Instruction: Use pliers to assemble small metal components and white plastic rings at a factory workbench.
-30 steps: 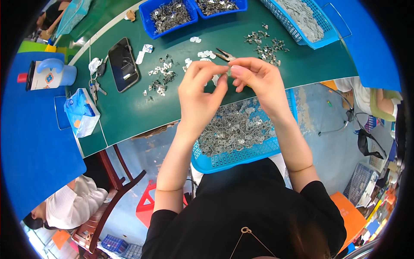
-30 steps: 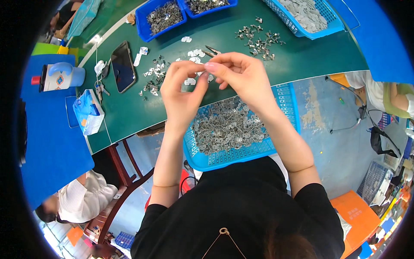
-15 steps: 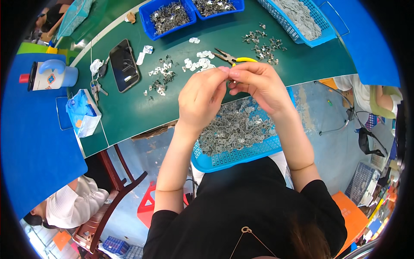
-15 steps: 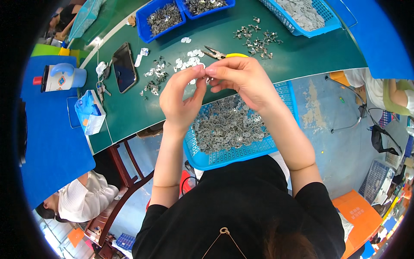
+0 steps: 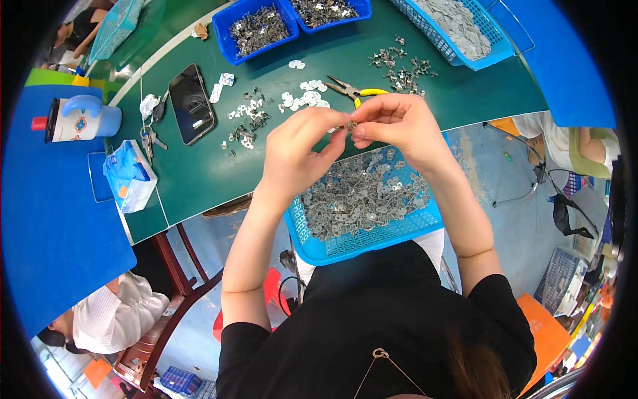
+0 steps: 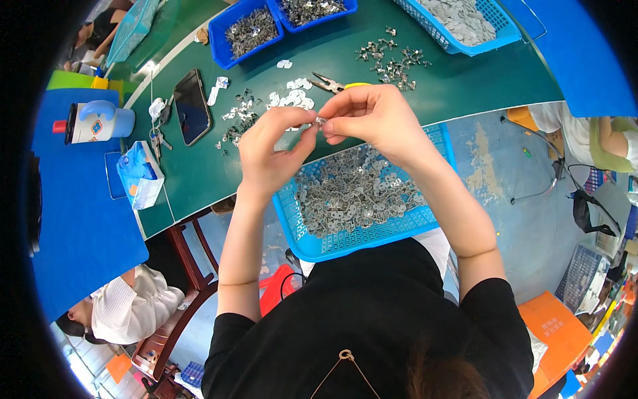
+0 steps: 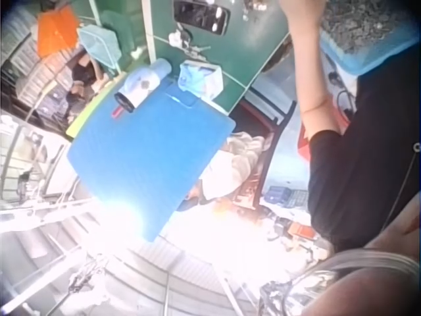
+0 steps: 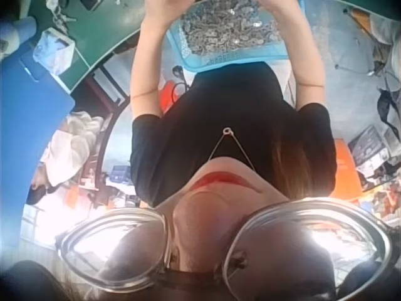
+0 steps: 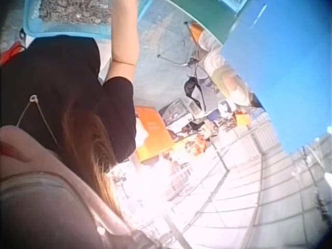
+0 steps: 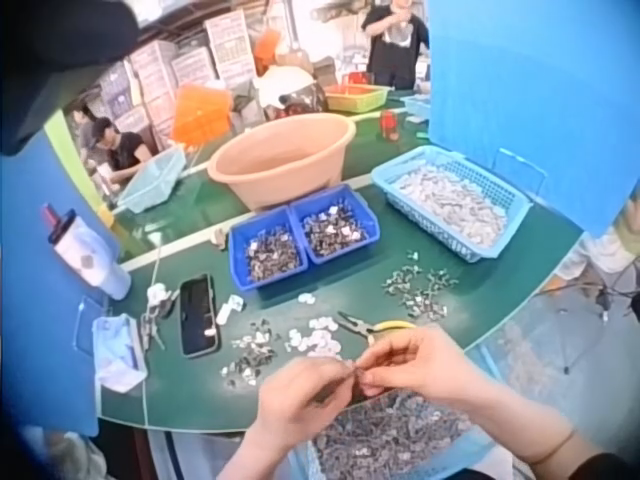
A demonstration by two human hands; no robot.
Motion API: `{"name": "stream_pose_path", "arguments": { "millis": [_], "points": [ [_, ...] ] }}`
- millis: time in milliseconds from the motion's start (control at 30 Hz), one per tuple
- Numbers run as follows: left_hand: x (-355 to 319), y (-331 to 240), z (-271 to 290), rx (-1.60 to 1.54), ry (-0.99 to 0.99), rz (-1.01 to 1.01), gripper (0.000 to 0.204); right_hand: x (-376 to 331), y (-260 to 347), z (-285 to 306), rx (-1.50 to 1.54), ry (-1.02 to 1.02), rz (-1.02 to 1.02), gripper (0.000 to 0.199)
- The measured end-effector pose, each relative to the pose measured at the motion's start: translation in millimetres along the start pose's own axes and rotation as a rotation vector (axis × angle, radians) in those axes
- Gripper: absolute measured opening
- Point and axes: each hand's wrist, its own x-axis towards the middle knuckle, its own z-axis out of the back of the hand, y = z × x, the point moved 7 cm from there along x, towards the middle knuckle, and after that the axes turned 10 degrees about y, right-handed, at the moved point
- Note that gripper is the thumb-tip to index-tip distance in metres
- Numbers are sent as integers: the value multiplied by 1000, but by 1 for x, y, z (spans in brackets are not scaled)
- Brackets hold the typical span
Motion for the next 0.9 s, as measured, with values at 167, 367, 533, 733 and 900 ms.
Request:
{"name": "stream_pose_path", "arguments": {
  "millis": [167,367,533,733,900],
  "points": [
    [-21,37,-26,-936,-27,602,17,-9,27,-13,-716,-102,409,17],
    [-50,51,-52,-1898,-8,788,11,-32,47,-21,-1153,-350,951,19],
    [-53,46,-45,-1608,-199,840,21,-2,12,-12,-1188,-253,682,18],
    [-56,45,-35,-1367,-278,742,24,2,13,-17,-1316,-295,602,22],
    [-56,41,-26,-1119,-304,742,23,-7,7,-2,-1621,-415,212,47]
  ]
}}
